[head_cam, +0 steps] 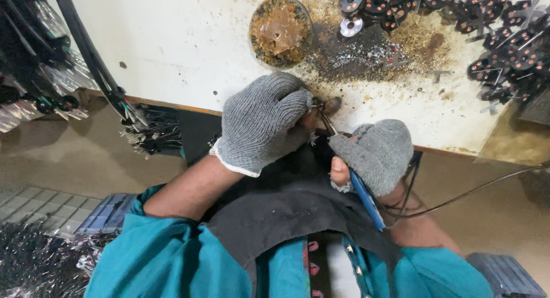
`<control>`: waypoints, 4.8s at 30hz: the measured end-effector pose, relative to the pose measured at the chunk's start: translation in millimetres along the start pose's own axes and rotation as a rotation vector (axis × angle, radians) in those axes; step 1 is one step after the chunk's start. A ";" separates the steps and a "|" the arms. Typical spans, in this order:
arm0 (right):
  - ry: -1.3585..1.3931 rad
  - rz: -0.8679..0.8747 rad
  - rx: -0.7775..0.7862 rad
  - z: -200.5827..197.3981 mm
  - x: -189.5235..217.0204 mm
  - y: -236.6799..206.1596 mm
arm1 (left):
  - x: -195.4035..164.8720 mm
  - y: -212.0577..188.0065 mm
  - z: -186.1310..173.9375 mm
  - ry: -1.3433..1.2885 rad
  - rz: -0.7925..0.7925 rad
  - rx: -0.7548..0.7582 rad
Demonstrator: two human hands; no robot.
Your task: The person solders red and black wires onto small black connector components at a workbench. They hold a component in one hand and a soldering iron in the other, dip wires into flux, solder the wire to the component terminal, and set the finished part aside, repeating with new components.
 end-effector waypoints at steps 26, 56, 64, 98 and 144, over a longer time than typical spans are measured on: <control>-0.434 -0.538 -0.009 -5.5 20.8 20.5 | 1.2 0.7 -3.0 -0.020 0.014 0.014; 0.323 -0.035 -0.590 -20.5 54.9 71.0 | -2.3 1.7 -3.1 0.036 0.010 -0.014; -0.301 -0.471 -0.590 -29.2 86.0 140.7 | -6.5 4.2 -9.8 0.022 -0.005 -0.026; -0.538 -0.194 -0.401 -22.1 91.2 79.8 | -8.3 7.4 -7.5 0.019 -0.006 -0.055; -0.049 -0.174 -0.386 24.8 79.8 47.1 | -5.5 2.8 -30.0 -0.053 -0.037 0.052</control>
Point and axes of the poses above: each hand's wrist, its own y-axis towards the middle knuckle, its own z-axis out of the palm, x = y × z, the point moved 1 cm from there along y, towards the middle knuckle, and after that the axes turned 12 degrees about -x, right-handed, at the moved point
